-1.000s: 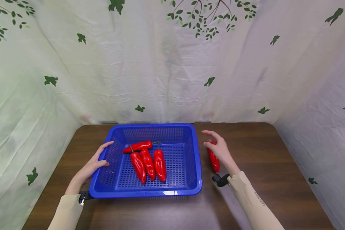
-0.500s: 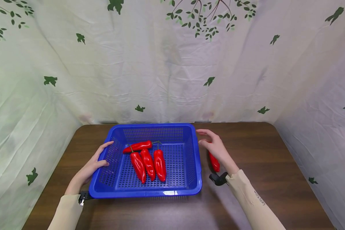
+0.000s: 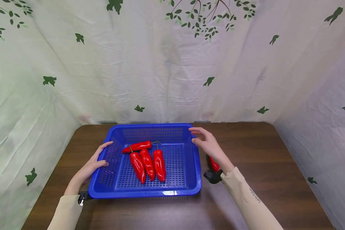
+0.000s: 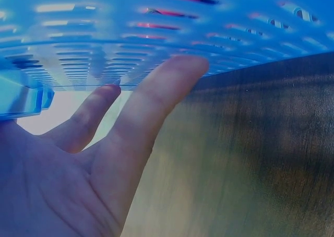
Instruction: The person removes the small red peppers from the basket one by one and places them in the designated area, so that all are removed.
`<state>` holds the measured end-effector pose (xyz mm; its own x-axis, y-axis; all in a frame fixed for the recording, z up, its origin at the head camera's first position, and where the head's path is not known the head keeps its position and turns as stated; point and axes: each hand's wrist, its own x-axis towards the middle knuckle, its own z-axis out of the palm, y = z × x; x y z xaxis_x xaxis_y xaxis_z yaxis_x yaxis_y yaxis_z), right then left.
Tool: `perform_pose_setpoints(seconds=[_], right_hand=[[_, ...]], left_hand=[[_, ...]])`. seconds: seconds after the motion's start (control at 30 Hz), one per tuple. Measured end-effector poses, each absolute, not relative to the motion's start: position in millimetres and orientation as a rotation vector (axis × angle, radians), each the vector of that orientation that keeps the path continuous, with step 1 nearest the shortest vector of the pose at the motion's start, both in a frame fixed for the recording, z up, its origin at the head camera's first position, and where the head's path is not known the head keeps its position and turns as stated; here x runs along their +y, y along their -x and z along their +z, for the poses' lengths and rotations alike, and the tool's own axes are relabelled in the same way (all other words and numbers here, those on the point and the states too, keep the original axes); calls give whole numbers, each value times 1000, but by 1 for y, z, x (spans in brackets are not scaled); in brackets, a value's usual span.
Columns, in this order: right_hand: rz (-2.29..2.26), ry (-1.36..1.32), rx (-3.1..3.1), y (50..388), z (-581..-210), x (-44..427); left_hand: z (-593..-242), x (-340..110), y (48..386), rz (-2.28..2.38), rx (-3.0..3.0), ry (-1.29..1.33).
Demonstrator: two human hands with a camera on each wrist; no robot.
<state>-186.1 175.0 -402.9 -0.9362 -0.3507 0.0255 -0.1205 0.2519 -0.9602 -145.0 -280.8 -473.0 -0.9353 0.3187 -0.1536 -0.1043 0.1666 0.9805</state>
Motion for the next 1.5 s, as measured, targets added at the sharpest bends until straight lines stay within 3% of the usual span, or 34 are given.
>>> perform_pose_setpoints(seconds=[0.53,1.5], right_hand=[[-1710,457,2279,186,-397,142],[-1671,388,2199,187,-427,89]], left_hand=[[-472,-280,144,1835,2116,-186],[-473,-281,145,1824,2135,-199]])
